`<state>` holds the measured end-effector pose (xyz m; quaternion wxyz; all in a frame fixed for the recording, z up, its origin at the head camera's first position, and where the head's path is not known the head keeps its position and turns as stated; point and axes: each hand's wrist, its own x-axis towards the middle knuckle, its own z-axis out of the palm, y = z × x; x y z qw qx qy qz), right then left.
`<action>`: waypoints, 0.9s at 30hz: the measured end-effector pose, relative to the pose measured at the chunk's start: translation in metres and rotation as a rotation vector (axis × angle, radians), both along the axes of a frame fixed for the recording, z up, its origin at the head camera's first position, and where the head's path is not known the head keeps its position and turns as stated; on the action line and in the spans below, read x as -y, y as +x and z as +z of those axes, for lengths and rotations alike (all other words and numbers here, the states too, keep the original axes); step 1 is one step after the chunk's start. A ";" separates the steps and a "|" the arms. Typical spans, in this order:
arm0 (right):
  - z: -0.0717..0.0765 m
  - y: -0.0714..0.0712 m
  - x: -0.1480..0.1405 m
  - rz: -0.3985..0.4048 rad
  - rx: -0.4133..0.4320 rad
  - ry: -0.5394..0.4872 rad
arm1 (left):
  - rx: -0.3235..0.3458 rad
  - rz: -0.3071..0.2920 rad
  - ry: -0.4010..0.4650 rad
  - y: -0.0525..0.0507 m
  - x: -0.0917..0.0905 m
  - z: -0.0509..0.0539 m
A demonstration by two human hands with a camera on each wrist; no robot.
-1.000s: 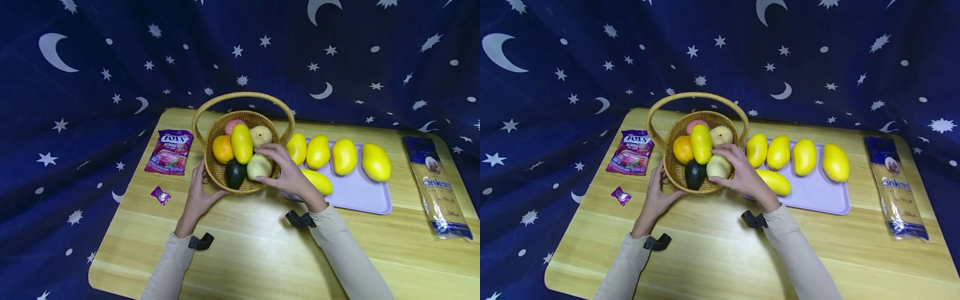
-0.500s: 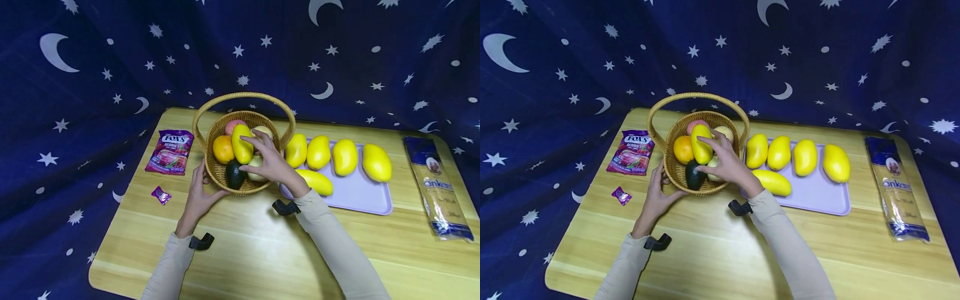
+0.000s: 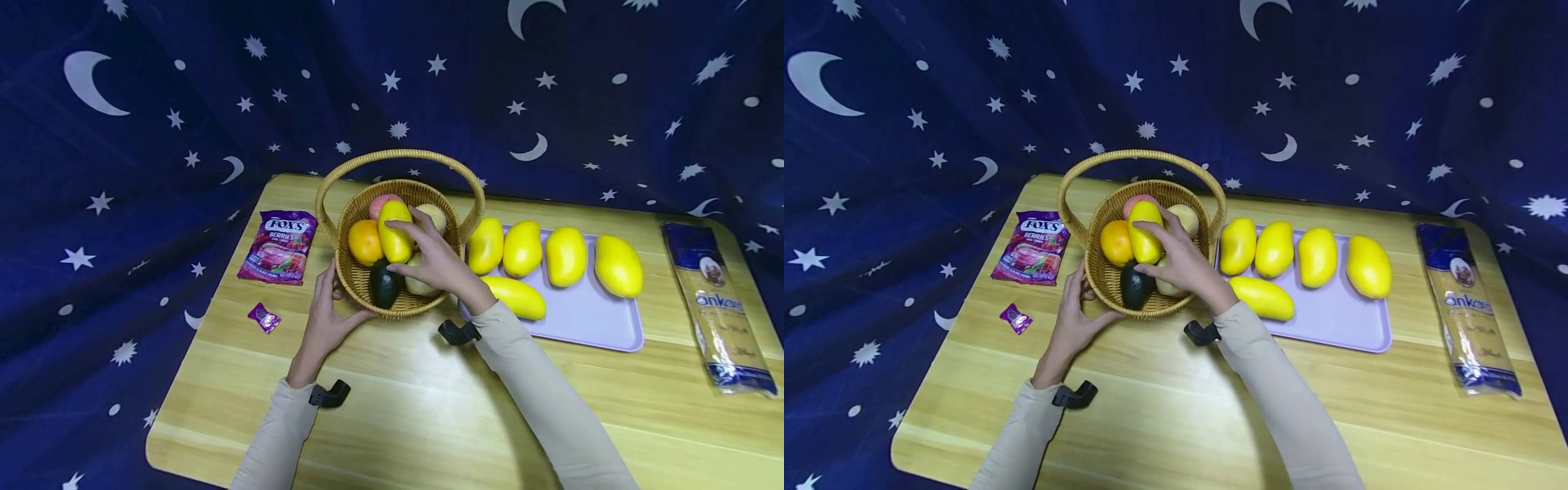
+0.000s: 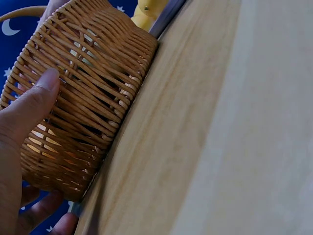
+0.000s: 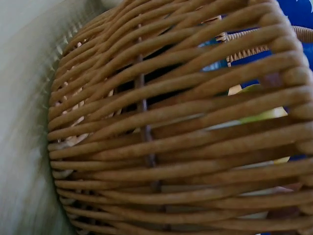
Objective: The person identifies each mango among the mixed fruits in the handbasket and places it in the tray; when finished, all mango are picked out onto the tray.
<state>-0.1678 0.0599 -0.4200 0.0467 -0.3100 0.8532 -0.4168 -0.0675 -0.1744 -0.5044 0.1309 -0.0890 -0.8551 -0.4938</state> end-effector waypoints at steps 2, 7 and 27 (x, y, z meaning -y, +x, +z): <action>0.000 -0.001 0.001 0.001 -0.014 0.007 | -0.009 0.000 -0.003 0.000 0.000 0.001; 0.000 -0.003 0.003 -0.003 -0.033 0.037 | -0.018 0.000 -0.004 0.000 0.000 0.001; -0.007 -0.006 0.004 -0.004 -0.054 -0.023 | -0.012 0.007 -0.015 0.000 0.000 0.000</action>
